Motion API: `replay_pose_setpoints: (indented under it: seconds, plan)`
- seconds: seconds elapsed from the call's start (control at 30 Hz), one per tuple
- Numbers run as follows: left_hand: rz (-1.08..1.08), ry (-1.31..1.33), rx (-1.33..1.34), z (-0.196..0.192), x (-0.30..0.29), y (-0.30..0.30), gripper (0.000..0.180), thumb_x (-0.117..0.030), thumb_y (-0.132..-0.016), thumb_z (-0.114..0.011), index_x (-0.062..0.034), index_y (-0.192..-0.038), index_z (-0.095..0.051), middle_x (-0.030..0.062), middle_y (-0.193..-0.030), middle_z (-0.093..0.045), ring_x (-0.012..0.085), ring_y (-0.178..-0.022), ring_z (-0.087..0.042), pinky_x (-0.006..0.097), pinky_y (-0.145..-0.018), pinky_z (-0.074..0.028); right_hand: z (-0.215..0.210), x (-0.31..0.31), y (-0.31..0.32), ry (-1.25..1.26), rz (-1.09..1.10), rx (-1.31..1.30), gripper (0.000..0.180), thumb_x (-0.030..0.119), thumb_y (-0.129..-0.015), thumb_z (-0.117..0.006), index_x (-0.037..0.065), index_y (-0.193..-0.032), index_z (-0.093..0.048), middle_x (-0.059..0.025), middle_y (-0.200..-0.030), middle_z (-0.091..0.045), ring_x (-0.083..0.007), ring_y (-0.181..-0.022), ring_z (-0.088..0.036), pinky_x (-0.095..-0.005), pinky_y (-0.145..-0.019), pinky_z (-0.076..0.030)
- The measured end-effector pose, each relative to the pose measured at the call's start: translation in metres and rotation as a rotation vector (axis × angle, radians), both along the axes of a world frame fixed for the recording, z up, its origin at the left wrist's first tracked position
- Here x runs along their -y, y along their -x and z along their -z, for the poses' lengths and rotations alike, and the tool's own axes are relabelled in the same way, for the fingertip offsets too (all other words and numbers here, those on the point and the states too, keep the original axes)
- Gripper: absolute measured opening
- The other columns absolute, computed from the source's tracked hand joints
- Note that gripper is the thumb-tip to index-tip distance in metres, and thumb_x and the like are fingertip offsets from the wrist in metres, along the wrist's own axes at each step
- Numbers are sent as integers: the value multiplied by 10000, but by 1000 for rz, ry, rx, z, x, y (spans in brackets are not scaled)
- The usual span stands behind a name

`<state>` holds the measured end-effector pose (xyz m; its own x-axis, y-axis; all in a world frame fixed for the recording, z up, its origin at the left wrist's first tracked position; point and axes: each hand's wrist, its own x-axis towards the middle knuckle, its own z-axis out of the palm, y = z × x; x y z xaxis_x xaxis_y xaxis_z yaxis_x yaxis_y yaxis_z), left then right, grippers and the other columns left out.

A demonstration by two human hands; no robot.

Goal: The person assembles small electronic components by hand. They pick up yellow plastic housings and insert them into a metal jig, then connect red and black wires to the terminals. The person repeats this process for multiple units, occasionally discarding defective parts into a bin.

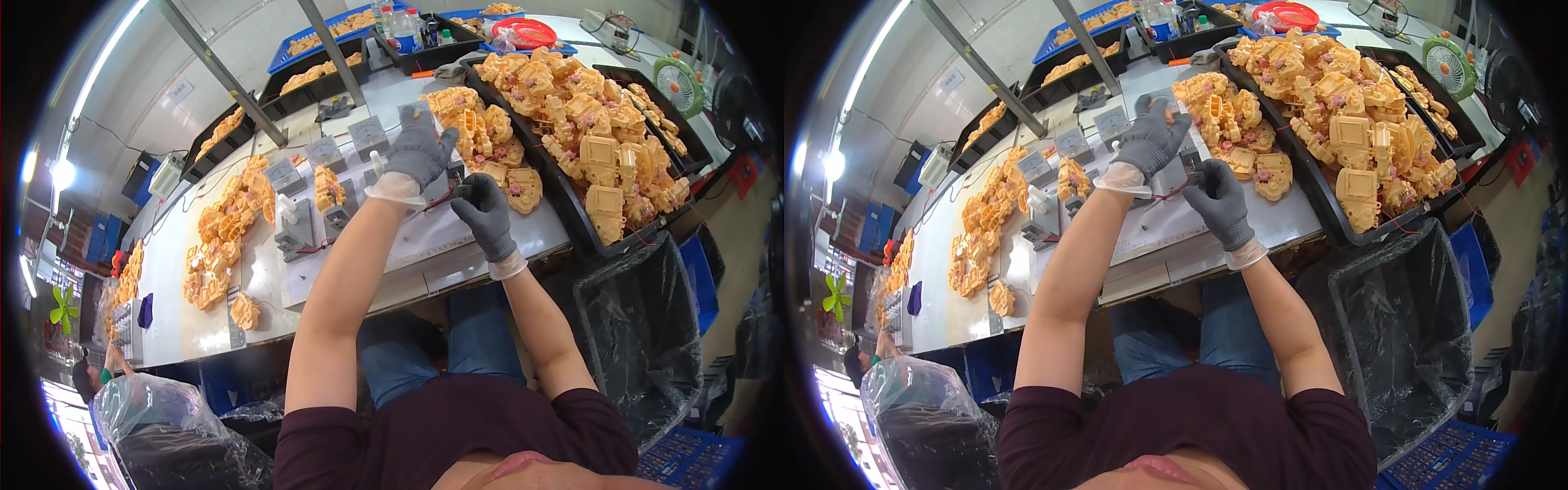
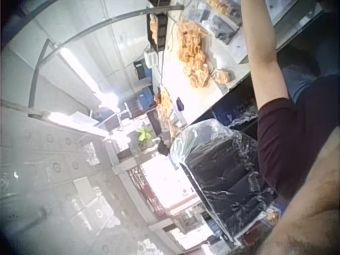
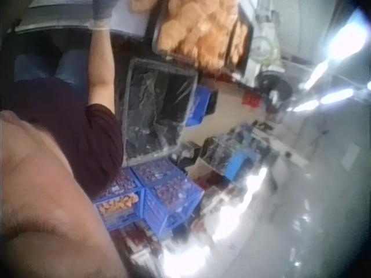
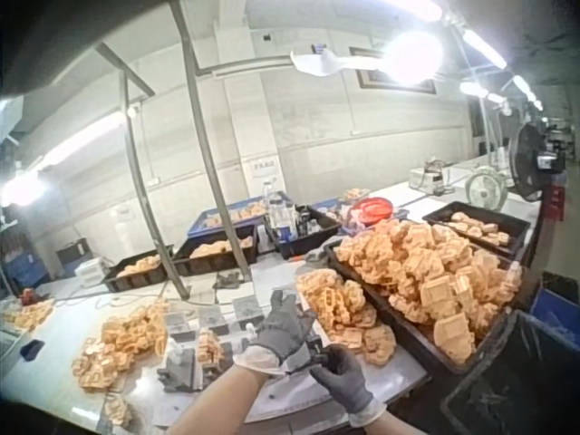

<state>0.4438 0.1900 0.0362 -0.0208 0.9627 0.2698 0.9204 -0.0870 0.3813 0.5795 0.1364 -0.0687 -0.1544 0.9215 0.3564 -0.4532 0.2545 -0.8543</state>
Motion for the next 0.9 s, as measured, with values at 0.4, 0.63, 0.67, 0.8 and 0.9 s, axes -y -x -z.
replay_pose_setpoints:
  seconds: [0.4, 0.63, 0.67, 0.8, 0.9]
  plan:
    - [21, -267, -24, -15, 55, -3, 619, -452, -897, -498, -12, -1318, -382, 223, -1330, -446, 376, -1102, -543, 442, -892, -470, 2, -7, -21, -367, 329, 873, 391, 112, -682, -766, 24, -1027, -606, -111, -949, -620, -275, -888, -599, -355, -774, -489]
    - [191, -872, 494, 17, 145, 51, 385, 62, -807, -603, 39, -1177, -499, 147, -1167, -518, 183, -892, -573, 274, -728, -500, -14, -3, -19, -229, 260, 918, 360, 172, -676, -791, 45, -983, -651, -102, -926, -628, -254, -871, -605, -343, -782, -492]
    - [106, -833, 597, 31, 157, 66, 362, 72, -819, -582, 31, -1170, -504, 133, -1126, -519, 166, -871, -562, 270, -721, -491, -11, -2, -19, -297, 284, 920, 311, 157, -698, -767, 52, -968, -652, -102, -917, -627, -255, -858, -603, -351, -764, -491]
    - [-127, -835, 588, 70, 192, 104, 286, 95, -819, -543, 22, -1096, -532, 112, -1015, -542, 144, -779, -547, 257, -695, -472, -16, 31, 11, -505, 572, 882, 184, 115, -737, -699, 100, -913, -651, -73, -904, -626, -260, -845, -599, -372, -705, -486]
    - [-258, -782, 427, 95, 211, 115, 233, 79, -819, -539, 8, -1041, -555, 97, -938, -575, 160, -754, -566, 265, -696, -475, -18, 59, 52, -639, 249, 802, 160, 126, -746, -679, 113, -901, -647, -61, -911, -624, -270, -854, -600, -382, -692, -494]
